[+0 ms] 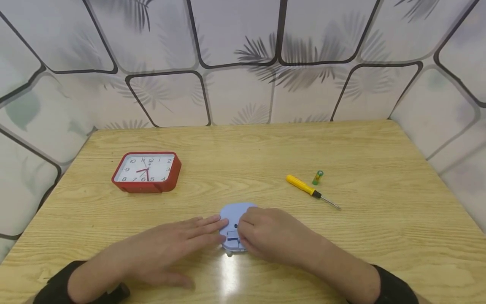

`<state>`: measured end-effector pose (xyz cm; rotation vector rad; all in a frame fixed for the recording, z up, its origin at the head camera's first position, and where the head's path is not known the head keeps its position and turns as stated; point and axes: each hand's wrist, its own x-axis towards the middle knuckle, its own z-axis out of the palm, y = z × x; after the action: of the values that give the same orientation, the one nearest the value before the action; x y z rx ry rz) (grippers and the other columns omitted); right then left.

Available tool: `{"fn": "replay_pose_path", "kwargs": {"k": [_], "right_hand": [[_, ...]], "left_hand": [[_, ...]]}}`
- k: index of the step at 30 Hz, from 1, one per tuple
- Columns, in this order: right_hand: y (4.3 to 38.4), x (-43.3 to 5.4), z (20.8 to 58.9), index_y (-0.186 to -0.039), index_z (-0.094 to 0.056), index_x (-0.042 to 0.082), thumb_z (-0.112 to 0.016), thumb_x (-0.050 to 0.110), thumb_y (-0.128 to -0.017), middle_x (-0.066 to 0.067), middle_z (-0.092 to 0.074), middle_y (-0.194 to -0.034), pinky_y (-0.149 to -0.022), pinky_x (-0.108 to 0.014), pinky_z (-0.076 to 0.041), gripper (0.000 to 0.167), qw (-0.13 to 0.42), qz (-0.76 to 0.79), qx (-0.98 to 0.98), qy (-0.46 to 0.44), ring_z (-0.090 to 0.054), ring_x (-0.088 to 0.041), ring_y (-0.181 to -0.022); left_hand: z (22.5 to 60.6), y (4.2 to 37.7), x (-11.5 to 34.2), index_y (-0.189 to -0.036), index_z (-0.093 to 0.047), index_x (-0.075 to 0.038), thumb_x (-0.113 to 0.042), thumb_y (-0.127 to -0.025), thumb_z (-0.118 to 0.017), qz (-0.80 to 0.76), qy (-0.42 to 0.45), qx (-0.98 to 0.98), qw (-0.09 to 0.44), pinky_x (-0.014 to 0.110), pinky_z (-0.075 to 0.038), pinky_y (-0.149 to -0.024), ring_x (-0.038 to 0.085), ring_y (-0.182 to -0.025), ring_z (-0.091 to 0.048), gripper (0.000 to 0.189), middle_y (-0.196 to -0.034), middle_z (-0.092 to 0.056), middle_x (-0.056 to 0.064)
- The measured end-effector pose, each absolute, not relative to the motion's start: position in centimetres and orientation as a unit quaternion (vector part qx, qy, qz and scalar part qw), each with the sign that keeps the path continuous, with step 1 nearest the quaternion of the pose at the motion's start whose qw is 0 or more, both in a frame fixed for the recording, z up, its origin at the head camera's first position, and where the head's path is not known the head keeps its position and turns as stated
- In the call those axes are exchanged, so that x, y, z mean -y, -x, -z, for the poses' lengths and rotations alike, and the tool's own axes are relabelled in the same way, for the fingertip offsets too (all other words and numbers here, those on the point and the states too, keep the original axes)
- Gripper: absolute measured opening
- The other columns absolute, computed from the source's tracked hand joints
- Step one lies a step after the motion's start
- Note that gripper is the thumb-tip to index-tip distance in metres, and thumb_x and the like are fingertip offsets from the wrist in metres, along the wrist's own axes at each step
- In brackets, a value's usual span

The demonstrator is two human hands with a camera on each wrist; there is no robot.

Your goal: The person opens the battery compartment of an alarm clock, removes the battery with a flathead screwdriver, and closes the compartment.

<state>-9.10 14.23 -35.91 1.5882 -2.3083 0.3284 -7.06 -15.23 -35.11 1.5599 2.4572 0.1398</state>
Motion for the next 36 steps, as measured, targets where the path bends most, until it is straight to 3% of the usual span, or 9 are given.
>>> {"fn": "replay_pose_path", "kwargs": {"k": [5, 13, 26, 36], "right_hand": [[9.16, -14.16, 36.07, -0.088, -0.066, 0.018, -0.089, 0.009, -0.079, 0.008, -0.067, -0.090, -0.088, -0.026, -0.064, 0.026, 0.170, -0.114, 0.805, -0.557, -0.064, -0.003, -0.086], [9.22, -14.10, 36.13, -0.087, -0.067, 0.018, -0.090, 0.011, -0.081, 0.007, -0.069, -0.099, -0.092, -0.026, -0.062, 0.025, 0.151, -0.106, 0.812, -0.554, -0.064, -0.005, -0.093], [9.15, -14.36, 35.85, -0.089, -0.075, 0.022, -0.088, 0.013, -0.088, 0.005, -0.068, -0.106, -0.082, -0.018, -0.059, 0.015, 0.075, -0.156, 0.830, -0.530, -0.064, -0.006, -0.094], [9.41, -14.41, 35.85, -0.089, -0.075, 0.024, -0.086, 0.016, -0.090, 0.007, -0.064, -0.104, -0.077, -0.015, -0.055, 0.013, 0.064, -0.160, 0.826, -0.536, -0.058, -0.003, -0.088]], "left_hand": [[35.11, 7.12, 15.14, -0.167, -0.032, -0.011, -0.048, -0.092, -0.080, -0.058, -0.523, -0.842, 0.120, 0.043, -0.034, -0.131, 0.021, -0.165, -0.025, 0.096, -0.178, -0.022, 0.004], [35.11, 7.13, 15.10, -0.171, -0.025, -0.019, -0.051, -0.092, -0.079, -0.037, -0.533, -0.838, 0.110, 0.045, -0.037, -0.129, 0.021, -0.165, -0.025, 0.101, -0.179, -0.021, 0.005], [35.11, 7.09, 15.13, -0.169, -0.030, -0.025, -0.047, -0.096, -0.076, -0.038, -0.529, -0.840, 0.114, 0.048, -0.038, -0.128, 0.022, -0.165, -0.025, 0.090, -0.178, -0.021, 0.005], [35.21, 7.11, 15.11, -0.168, -0.034, -0.024, -0.046, -0.097, -0.074, -0.034, -0.532, -0.841, 0.096, 0.049, -0.042, -0.125, 0.024, -0.163, -0.029, 0.084, -0.177, -0.024, 0.006]]}}
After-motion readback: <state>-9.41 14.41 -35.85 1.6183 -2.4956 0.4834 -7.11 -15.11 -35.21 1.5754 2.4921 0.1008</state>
